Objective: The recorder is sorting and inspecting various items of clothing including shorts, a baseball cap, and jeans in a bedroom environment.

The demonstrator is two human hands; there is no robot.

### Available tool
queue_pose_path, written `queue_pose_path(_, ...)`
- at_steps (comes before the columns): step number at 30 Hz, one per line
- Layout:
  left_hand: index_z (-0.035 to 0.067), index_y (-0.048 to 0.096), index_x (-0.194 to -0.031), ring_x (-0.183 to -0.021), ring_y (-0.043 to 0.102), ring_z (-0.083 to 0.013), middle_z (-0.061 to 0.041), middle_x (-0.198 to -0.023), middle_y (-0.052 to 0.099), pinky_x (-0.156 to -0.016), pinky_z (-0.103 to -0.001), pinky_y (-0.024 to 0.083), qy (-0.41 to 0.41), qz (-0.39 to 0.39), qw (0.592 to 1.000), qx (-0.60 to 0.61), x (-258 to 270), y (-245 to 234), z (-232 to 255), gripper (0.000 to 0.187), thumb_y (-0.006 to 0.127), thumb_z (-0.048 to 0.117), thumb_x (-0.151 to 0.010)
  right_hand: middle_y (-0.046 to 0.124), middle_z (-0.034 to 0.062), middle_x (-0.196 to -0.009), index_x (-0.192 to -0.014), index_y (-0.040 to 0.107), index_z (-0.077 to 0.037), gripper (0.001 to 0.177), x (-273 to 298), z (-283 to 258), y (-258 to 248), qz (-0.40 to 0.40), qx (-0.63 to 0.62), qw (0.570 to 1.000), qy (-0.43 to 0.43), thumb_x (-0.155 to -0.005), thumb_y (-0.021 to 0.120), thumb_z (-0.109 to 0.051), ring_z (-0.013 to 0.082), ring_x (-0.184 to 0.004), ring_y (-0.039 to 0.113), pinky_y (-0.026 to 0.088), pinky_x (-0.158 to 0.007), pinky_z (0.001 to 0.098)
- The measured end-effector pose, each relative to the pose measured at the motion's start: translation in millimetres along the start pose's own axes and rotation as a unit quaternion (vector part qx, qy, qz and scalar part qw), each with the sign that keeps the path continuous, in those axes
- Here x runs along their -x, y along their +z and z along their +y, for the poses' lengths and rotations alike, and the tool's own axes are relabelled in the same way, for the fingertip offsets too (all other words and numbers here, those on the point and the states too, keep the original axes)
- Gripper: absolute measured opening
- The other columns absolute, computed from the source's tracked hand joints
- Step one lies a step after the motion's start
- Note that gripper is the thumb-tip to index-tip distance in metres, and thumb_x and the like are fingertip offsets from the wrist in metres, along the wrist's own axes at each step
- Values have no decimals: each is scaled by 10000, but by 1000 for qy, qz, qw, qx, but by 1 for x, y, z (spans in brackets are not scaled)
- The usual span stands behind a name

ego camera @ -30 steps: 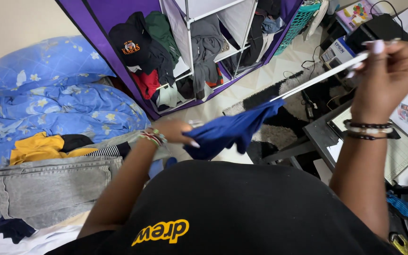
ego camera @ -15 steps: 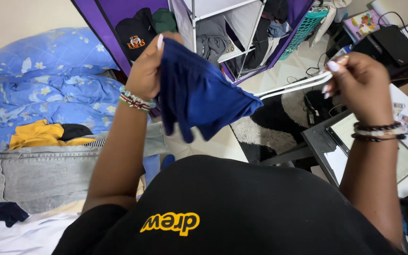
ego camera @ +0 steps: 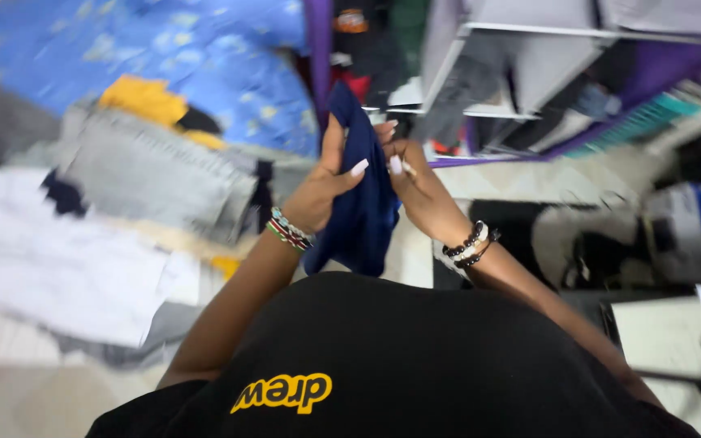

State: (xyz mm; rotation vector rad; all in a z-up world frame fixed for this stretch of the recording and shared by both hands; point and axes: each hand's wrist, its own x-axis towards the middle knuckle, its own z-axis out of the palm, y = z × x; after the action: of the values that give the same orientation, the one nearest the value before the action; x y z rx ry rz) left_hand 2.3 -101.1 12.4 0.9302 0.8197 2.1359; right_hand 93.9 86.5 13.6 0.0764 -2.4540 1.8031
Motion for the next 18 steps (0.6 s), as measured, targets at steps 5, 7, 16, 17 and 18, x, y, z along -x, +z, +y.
queue_pose_path(5,82,69,-1690,-1575,279,-216,-125,-1713,285,-1300,-354,201,-22,161,984,-78,87,-68,-25,735,474,302,-1117,596,80,-1263,-1392,427,-44,486,-46,17,75,-180,42,982,-26,-993,631,-230,162,-1167,589,491,-964,321)
queue_pose_path(7,24,127,-1700,-1591,270,-199,-123,-1715,304,-1314,-346,178,-36,203,975,-87,124,-83,-27,712,437,340,-1142,599,87,-1281,-1373,461,-34,523,-59,25,104,-229,78,968,-63,-939,692,-209,174,-1203,594,493,-987,337)
queue_pose_path(16,37,310,-1457,-1329,492,-235,-135,-1433,498,-1121,-399,401,-3,337,829,-446,184,-154,63,740,757,277,-918,666,38,-1241,-1398,555,-60,409,-220,-54,224,-274,-38,959,-68,-1029,677,-187,151,-1151,646,533,-1003,323)
queue_pose_path(17,34,391,-1442,-1237,576,-229,-128,-1358,583,-1060,-386,469,-17,408,817,-407,184,-175,68,681,744,280,-915,650,55,-1244,-1462,483,-70,469,-243,-61,240,-295,-123,944,-86,-1049,671,-186,162,-1170,650,543,-1021,330)
queue_pose_path(18,33,472,-1427,-1145,660,-222,-120,-1282,667,-1000,-373,536,-37,473,803,-361,185,-191,69,628,732,282,-912,634,72,-1247,-1527,411,-81,534,-261,-65,252,-310,-208,922,-98,-1069,664,-184,174,-1188,653,552,-1040,337)
